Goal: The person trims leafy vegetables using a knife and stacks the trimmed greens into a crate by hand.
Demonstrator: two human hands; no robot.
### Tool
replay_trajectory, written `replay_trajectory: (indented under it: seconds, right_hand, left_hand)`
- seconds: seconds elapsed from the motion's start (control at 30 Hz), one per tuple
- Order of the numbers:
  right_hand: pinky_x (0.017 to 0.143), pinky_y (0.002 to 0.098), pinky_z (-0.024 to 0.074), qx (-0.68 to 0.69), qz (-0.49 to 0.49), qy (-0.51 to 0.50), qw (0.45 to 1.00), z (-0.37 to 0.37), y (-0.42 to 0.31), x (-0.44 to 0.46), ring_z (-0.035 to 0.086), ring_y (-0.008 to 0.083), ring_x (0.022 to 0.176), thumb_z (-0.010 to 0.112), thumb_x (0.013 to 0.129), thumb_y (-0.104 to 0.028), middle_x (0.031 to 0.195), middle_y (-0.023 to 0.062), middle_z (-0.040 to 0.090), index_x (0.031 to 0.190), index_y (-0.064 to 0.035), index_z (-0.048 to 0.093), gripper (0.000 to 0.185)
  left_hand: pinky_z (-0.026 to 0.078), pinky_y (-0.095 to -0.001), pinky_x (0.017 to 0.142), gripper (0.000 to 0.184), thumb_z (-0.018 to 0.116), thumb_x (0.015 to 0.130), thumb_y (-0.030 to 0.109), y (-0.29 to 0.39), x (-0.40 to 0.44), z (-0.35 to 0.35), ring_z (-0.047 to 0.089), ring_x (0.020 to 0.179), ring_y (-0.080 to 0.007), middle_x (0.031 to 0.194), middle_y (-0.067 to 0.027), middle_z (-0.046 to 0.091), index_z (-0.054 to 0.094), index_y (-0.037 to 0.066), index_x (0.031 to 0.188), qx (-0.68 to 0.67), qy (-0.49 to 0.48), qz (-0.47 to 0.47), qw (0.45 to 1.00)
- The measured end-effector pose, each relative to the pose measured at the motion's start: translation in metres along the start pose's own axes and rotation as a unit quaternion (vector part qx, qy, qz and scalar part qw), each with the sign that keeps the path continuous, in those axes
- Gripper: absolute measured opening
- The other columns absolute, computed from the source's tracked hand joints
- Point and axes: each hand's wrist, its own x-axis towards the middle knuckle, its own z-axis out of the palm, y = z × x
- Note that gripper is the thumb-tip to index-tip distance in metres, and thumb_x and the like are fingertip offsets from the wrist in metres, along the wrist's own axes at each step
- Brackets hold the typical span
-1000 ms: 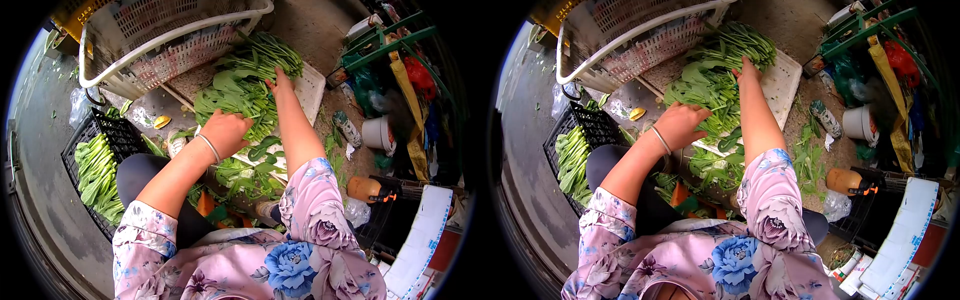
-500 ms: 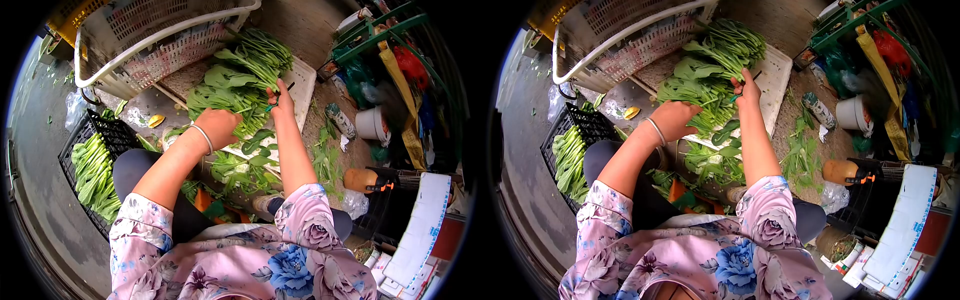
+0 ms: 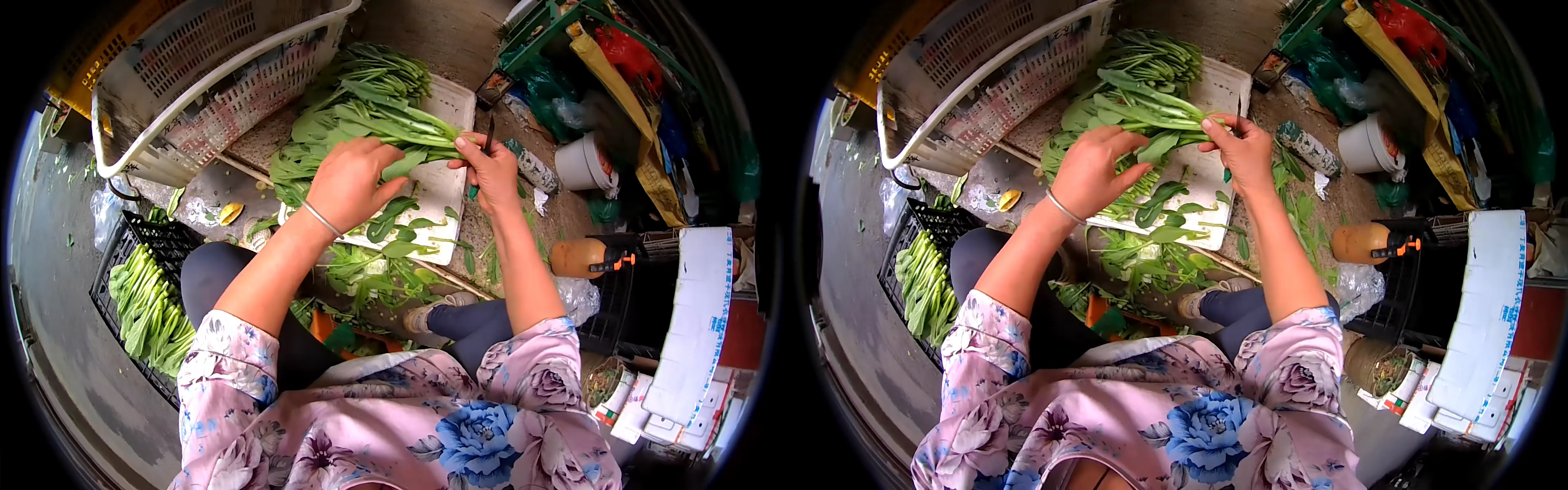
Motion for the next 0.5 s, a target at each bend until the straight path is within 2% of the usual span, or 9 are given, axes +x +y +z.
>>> replay_trajectory:
  seconds: [0.07, 0.13, 0.17, 0.27, 0.33, 0.4, 0.43, 0.47, 0.5]
  right_hand:
    - [0.037, 0.016, 0.03, -0.076, 0.013, -0.05, 0.996, -0.006, -0.024, -0.021, 0.062, 0.0123, 0.058, 0.069, 0.077, -0.013, 0.075, 0.0069, 0.061, 0.095, 0.003, 0.059, 0.026]
    - [0.04, 0.016, 0.0356, -0.112, 0.027, -0.054, 0.992, -0.012, -0.04, -0.041, 0.061, 0.0115, 0.056, 0.069, 0.076, -0.011, 0.074, 0.0063, 0.061, 0.093, 0.0022, 0.06, 0.023]
    - [0.045, 0.0181, 0.0404, -0.133, 0.026, -0.07, 0.988, -0.016, -0.041, -0.048, 0.06, 0.0102, 0.055, 0.069, 0.075, -0.012, 0.077, 0.0064, 0.062, 0.091, 0.003, 0.062, 0.023]
    - [0.05, 0.0199, 0.045, -0.15, 0.03, -0.083, 0.985, -0.016, -0.044, -0.068, 0.058, 0.0089, 0.053, 0.069, 0.075, -0.012, 0.079, 0.0062, 0.063, 0.09, 0.0044, 0.062, 0.023]
    - [0.049, 0.0187, 0.0452, -0.074, 0.059, -0.067, 0.993, -0.015, -0.035, -0.074, 0.058, 0.0102, 0.053, 0.068, 0.075, -0.009, 0.075, 0.0065, 0.061, 0.092, 0.0035, 0.061, 0.022]
    - [0.047, 0.0183, 0.0433, -0.04, 0.087, -0.063, 0.993, -0.012, -0.024, -0.074, 0.058, 0.01, 0.053, 0.069, 0.075, -0.009, 0.075, 0.0061, 0.061, 0.093, 0.0041, 0.06, 0.024]
    - [0.046, 0.0179, 0.0416, -0.032, 0.091, -0.067, 0.993, -0.009, -0.019, -0.074, 0.058, 0.0098, 0.054, 0.069, 0.075, -0.009, 0.075, 0.0061, 0.061, 0.093, 0.004, 0.061, 0.024]
    - [0.045, 0.0176, 0.0399, -0.025, 0.094, -0.07, 0.993, -0.012, -0.016, -0.073, 0.058, 0.0095, 0.054, 0.07, 0.075, -0.01, 0.075, 0.006, 0.061, 0.094, 0.0039, 0.061, 0.025]
    - [0.043, 0.0165, 0.0363, -0.016, 0.083, -0.089, 0.992, -0.014, -0.015, -0.071, 0.059, 0.009, 0.057, 0.069, 0.076, -0.01, 0.076, 0.0063, 0.062, 0.099, 0.0045, 0.059, 0.029]
  left_hand:
    - [0.041, -0.0362, 0.079, 0.04, 0.072, 0.064, 0.023, 0.014, 0.006, -0.001, 0.053, 0.089, -0.0281, 0.095, -0.0107, 0.057, 0.058, 0.006, 0.098, 0.016, 0.034, 0.025, 0.999]
    - [0.039, -0.0392, 0.085, 0.061, 0.073, 0.061, 0.039, 0.022, 0.01, 0.003, 0.051, 0.098, -0.0294, 0.106, -0.0125, 0.054, 0.054, 0.008, 0.11, 0.013, 0.077, 0.09, 0.993]
    - [0.035, -0.0428, 0.09, 0.078, 0.074, 0.057, 0.046, 0.023, 0.01, 0.01, 0.048, 0.106, -0.031, 0.116, -0.0141, 0.05, 0.047, 0.008, 0.12, 0.027, 0.06, 0.113, 0.991]
    - [0.032, -0.0449, 0.094, 0.082, 0.074, 0.057, 0.048, 0.031, 0.005, 0.031, 0.046, 0.111, -0.0316, 0.119, -0.0151, 0.05, 0.045, 0.008, 0.123, -0.015, -0.037, 0.071, 0.997]
    - [0.038, -0.0426, 0.089, 0.075, 0.076, 0.06, 0.041, 0.035, 0.007, 0.035, 0.053, 0.103, -0.0324, 0.11, -0.0158, 0.056, 0.048, 0.006, 0.12, -0.081, -0.088, 0.044, 0.992]
    - [0.045, -0.0359, 0.079, 0.064, 0.078, 0.062, 0.03, 0.034, 0.008, 0.039, 0.06, 0.087, -0.0276, 0.095, -0.0152, 0.062, 0.052, 0.003, 0.113, -0.188, -0.193, -0.082, 0.96]
    - [0.048, -0.0331, 0.067, 0.053, 0.076, 0.062, 0.025, 0.026, 0.004, 0.051, 0.061, 0.071, -0.0286, 0.078, -0.015, 0.062, 0.055, 0.0, 0.104, -0.219, -0.143, -0.059, 0.964]
    - [0.047, -0.0297, 0.068, 0.046, 0.074, 0.068, 0.02, 0.019, 0.002, 0.057, 0.059, 0.07, -0.0186, 0.08, -0.0122, 0.062, 0.056, -0.001, 0.103, -0.314, -0.208, -0.132, 0.917]
    - [0.046, -0.0279, 0.069, 0.042, 0.073, 0.07, 0.018, 0.018, 0.002, 0.059, 0.057, 0.072, -0.0141, 0.082, -0.0092, 0.062, 0.055, 0.0, 0.104, -0.355, -0.218, -0.144, 0.898]
